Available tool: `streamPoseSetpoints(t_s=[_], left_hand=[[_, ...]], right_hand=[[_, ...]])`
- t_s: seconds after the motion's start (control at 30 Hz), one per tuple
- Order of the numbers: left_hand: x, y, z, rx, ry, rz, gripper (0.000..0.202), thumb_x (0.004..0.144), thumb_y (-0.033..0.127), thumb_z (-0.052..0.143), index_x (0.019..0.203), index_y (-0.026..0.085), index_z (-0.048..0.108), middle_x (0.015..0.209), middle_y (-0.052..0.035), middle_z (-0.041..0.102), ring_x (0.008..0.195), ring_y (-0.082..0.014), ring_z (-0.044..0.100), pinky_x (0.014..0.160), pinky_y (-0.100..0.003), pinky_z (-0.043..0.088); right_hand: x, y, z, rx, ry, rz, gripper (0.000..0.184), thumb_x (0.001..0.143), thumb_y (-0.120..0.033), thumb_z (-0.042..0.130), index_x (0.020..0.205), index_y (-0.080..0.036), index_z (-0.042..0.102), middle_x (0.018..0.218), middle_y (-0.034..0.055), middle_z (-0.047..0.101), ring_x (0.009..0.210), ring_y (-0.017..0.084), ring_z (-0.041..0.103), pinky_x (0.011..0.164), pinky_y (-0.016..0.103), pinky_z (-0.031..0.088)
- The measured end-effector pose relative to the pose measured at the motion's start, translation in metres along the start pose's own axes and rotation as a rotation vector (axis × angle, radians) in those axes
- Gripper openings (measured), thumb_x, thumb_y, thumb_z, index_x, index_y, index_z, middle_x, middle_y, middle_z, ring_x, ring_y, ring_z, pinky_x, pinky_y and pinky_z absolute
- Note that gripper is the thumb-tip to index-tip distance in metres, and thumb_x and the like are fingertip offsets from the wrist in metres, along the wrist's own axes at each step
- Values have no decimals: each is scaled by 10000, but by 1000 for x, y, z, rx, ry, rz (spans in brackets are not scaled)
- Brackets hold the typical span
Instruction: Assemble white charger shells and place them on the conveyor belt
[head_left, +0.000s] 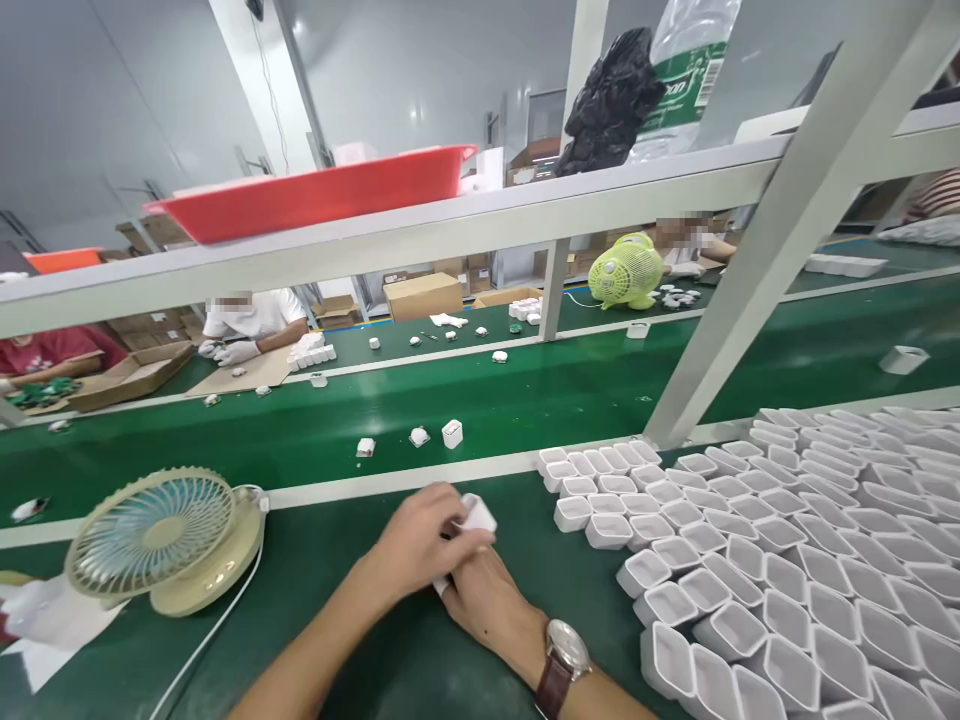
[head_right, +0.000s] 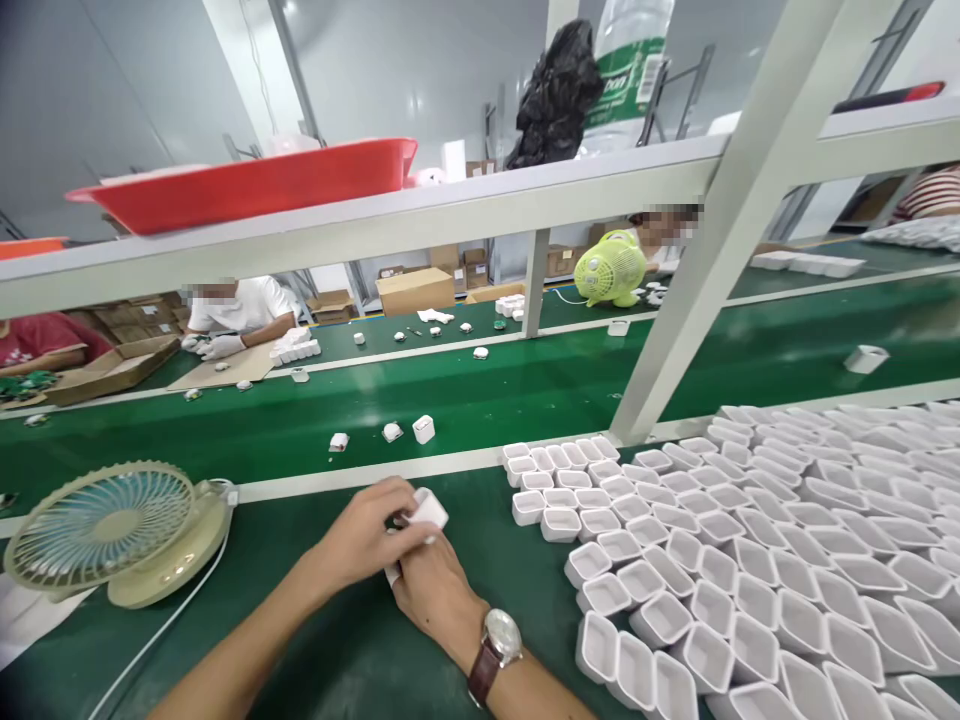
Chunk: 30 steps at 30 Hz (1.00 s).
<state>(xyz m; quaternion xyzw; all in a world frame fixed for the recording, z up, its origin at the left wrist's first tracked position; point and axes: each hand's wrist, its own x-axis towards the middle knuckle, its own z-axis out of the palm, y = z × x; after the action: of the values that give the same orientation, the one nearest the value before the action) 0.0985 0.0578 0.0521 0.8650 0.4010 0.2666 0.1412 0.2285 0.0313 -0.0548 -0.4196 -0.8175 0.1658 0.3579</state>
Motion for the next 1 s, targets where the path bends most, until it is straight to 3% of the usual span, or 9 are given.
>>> streamPoseSetpoints(t_s=[0.13, 0.27, 0.33, 0.47, 0.6, 0.7, 0.83, 1.0], left_hand=[[-48, -51, -24, -13, 83, -260, 197, 956, 390, 572, 904, 217, 652, 923, -52, 703, 840, -211, 661, 729, -316, 534], [-89, -74, -32, -81, 34, -358, 345, 972, 375, 548, 1290, 268, 626, 1138, -71, 707, 863, -210, 673, 754, -329, 573], [-101, -77, -35, -146, -20, -345, 382, 991, 350, 519, 1361, 296, 599, 1185, -74, 697, 968, -221, 684, 852, -351, 581], [-111, -76, -37, -229, -86, -311, 364, 992, 299, 519, 1335, 332, 639, 1319, -81, 646, 1181, -244, 645, 1025, -401, 534], [-118, -76, -26, -234, -8, -321, 623, 882, 351, 714, 1471, 353, 509, 1496, -97, 516, 1347, -304, 543, 1108, -452, 480], [-119, -76, -8, -242, 103, -343, 723, 866, 366, 735, 1519, 338, 425, 1485, -103, 516, 1331, -301, 556, 1123, -469, 467], [-117, -75, 14, -221, 203, -343, 534, 920, 258, 615, 1438, 303, 496, 1352, -93, 607, 1236, -272, 612, 1105, -478, 482], [-116, -74, 21, -164, 240, -290, 565, 887, 168, 569, 1432, 289, 481, 1293, -95, 638, 1188, -287, 612, 1106, -536, 454]], right_hand=[[3, -9, -10, -91, 62, -94, 227, 949, -125, 560, 1144, -158, 670, 1235, 150, 671, 1272, 326, 575, 1068, 506, 527], [6, -5, -13, -143, 116, -124, 231, 946, -83, 528, 1117, -165, 660, 1178, 128, 695, 1235, 305, 611, 1033, 479, 568], [7, 1, -14, -183, 132, -105, 246, 952, -75, 504, 1127, -161, 655, 1172, 130, 699, 1219, 312, 622, 1022, 497, 574], [7, 9, -19, -232, 153, -83, 208, 989, -134, 510, 1141, -168, 646, 1175, 136, 702, 1212, 330, 621, 996, 546, 576], [11, 7, -24, -177, 201, -117, 211, 1016, -233, 540, 1209, -196, 616, 1216, 126, 689, 1266, 319, 583, 1012, 552, 559], [20, 3, -23, -137, 217, -134, 248, 1019, -241, 533, 1258, -208, 594, 1255, 128, 670, 1289, 300, 561, 1040, 548, 537], [42, 2, -15, -128, 153, -115, 269, 1000, -222, 537, 1261, -208, 602, 1282, 133, 654, 1275, 284, 569, 1065, 526, 518], [86, 14, 7, -159, 97, -89, 324, 952, -199, 561, 1270, -181, 621, 1260, 144, 663, 1254, 288, 580, 1064, 506, 519]])
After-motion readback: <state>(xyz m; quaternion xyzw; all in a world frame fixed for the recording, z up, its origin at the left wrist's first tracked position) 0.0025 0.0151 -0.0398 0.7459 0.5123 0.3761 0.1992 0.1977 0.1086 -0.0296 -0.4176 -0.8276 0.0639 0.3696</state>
